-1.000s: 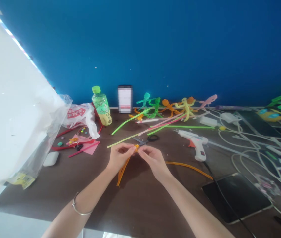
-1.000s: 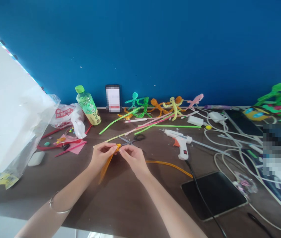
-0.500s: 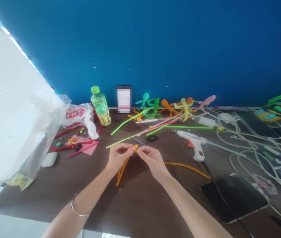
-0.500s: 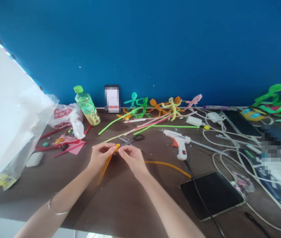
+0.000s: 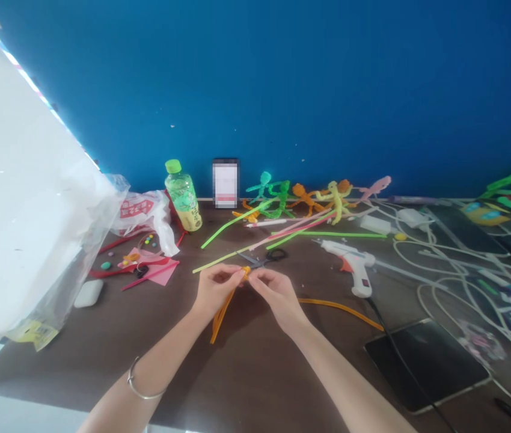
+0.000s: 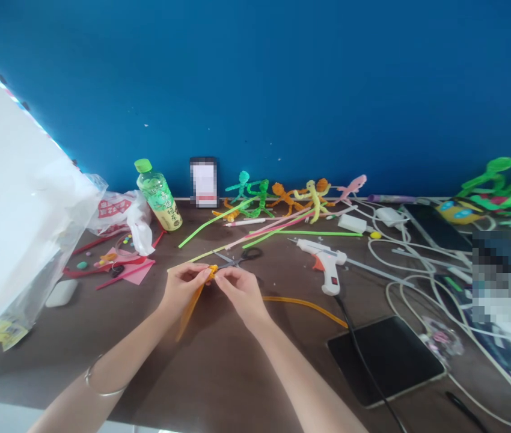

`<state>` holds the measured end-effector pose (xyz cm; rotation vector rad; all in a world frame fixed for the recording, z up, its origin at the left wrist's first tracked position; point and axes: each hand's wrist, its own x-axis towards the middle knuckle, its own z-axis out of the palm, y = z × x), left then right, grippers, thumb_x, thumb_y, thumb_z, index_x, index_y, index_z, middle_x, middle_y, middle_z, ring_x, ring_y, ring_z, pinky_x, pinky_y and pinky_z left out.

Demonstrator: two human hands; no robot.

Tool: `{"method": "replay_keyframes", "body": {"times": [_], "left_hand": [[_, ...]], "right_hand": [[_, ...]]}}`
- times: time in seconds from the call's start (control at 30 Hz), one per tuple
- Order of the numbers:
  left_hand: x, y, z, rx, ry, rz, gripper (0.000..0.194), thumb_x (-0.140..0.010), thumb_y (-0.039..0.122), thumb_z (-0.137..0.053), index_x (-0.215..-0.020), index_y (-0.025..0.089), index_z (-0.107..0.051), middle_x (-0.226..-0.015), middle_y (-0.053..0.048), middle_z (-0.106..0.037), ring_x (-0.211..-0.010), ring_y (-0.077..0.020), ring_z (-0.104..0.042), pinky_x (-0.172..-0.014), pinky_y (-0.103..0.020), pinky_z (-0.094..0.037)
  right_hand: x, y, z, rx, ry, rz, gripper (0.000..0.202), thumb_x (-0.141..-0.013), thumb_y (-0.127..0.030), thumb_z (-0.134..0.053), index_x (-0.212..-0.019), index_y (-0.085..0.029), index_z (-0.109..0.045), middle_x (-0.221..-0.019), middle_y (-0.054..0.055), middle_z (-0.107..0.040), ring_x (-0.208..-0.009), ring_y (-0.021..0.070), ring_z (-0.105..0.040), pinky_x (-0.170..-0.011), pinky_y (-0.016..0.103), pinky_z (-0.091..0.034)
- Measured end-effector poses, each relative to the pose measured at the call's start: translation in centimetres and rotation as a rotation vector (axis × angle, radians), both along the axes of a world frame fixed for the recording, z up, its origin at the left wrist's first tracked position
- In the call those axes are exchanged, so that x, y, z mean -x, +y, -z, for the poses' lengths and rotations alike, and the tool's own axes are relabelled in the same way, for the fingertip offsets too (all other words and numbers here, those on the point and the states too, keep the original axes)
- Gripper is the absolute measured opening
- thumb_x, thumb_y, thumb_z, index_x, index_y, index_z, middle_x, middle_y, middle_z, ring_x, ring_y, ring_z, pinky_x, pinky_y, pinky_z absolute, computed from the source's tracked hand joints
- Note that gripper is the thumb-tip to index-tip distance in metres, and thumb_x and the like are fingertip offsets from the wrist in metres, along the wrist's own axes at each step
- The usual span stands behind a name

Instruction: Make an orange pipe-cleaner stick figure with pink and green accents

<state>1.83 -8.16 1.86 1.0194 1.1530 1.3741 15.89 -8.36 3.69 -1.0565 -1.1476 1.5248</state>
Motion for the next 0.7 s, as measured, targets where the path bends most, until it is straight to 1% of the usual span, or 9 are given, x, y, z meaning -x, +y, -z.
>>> {"method": "replay_keyframes", "body": {"times": [0.13, 0.37, 0.7], "left_hand": [[0.10, 0.13, 0.31, 0.004, 0.006, 0.005, 0.019, -0.060, 0.030, -0.072, -0.068, 0.013, -0.069, -0.069, -0.006, -0.069, -0.056, -0.0142, -0.062, -0.056, -0.027, -0.053], [0.18, 0.15, 0.47, 0.018, 0.021, 0.005, 0.018, -0.060, 0.029, -0.071, -0.069, 0.013, -0.069, -0.069, -0.006, -0.069, -0.055, -0.0139, -0.062, -0.056, -0.026, -0.052], [0.10, -0.06, -0.13, 0.018, 0.011, 0.020, 0.019, -0.060, 0.030, -0.071, -0.068, 0.013, -0.068, -0.068, -0.006, -0.068, -0.054, -0.0127, -0.060, -0.055, -0.025, -0.052]], "right_hand": [[-0.03, 0.09, 0.05, -0.016, -0.008, -0.014, 0.023, -0.067, -0.040, -0.066, -0.064, -0.017, -0.062, -0.068, 0.003, -0.064, -0.071, 0.0166, -0.057, -0.072, 0.030, -0.044], [-0.08, 0.07, 0.24, -0.031, 0.002, -0.021, 0.021, -0.068, -0.038, -0.066, -0.065, -0.017, -0.062, -0.070, 0.003, -0.065, -0.073, 0.0170, -0.058, -0.074, 0.030, -0.044], [-0.03, -0.07, 0.17, -0.007, 0.027, -0.020, 0.022, -0.067, -0.039, -0.066, -0.065, -0.018, -0.062, -0.069, 0.002, -0.065, -0.071, 0.0162, -0.058, -0.072, 0.029, -0.045]]}}
